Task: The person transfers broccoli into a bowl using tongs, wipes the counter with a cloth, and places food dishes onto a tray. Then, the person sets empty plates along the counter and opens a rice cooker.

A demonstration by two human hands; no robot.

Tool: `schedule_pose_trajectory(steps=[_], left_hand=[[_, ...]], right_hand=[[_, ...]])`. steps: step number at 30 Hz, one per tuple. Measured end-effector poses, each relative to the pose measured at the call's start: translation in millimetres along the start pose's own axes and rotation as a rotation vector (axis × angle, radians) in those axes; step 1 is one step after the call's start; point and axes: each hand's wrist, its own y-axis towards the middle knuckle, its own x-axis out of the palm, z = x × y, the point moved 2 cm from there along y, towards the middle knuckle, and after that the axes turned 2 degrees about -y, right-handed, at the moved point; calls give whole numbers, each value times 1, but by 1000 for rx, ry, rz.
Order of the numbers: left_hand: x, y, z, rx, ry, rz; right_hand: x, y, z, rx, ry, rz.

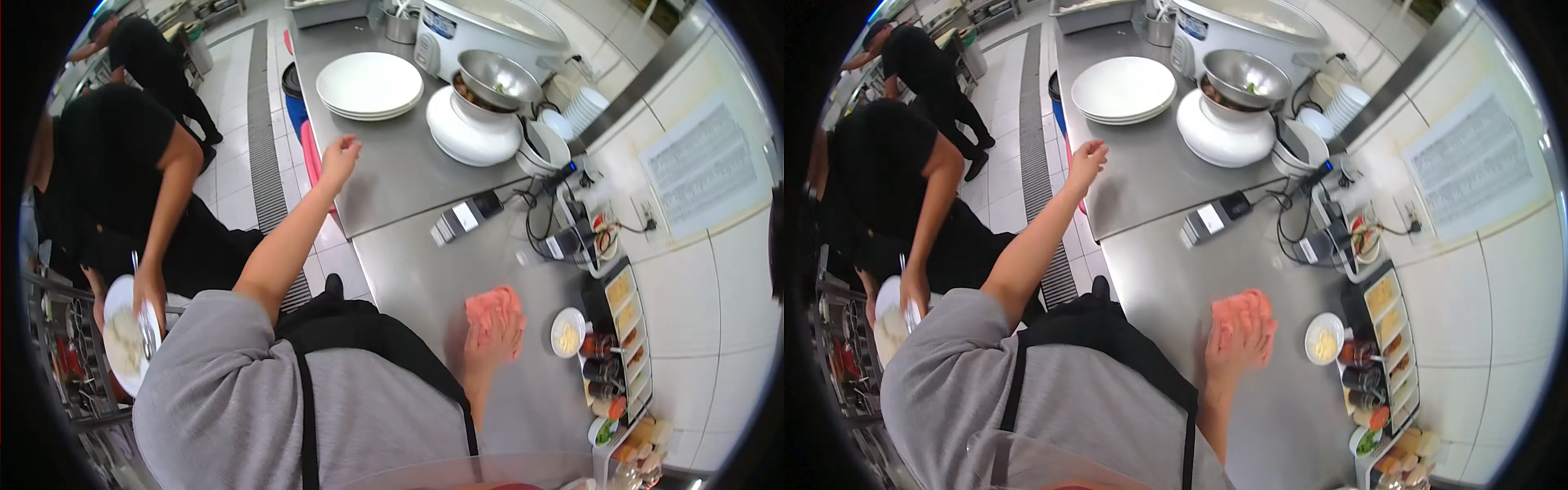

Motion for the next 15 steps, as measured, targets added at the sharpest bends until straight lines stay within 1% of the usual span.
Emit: schedule_pose_trajectory(steps=[1, 3, 4, 5, 7, 9, 10, 12, 13, 15], left_hand=[[-9, 20, 4, -45, 8, 9], [-26, 61, 8, -117, 18, 16], [-34, 82, 8, -133, 112, 55], [-44, 110, -1, -115, 215, 70], [-55, 139, 8, -139, 222, 129], [-61, 164, 15, -223, 307, 143], [-63, 175, 18, -226, 305, 141], [-64, 189, 14, -407, 365, -13], [-64, 195, 11, -410, 363, -17], [-60, 202, -2, -486, 451, -97]], right_hand=[[3, 3, -8, -11, 12, 2], [12, 5, -18, 133, 400, -178], [17, 6, -24, 132, 397, -185], [24, 8, -31, 98, 379, -182], [28, 14, -37, 65, 355, -187], [21, 25, -38, 46, 129, -195], [23, 23, -31, 45, 126, -196], [16, 15, -12, 66, -185, 100], [17, 18, -9, 66, -190, 99], [14, 23, -9, 327, -98, -35]])
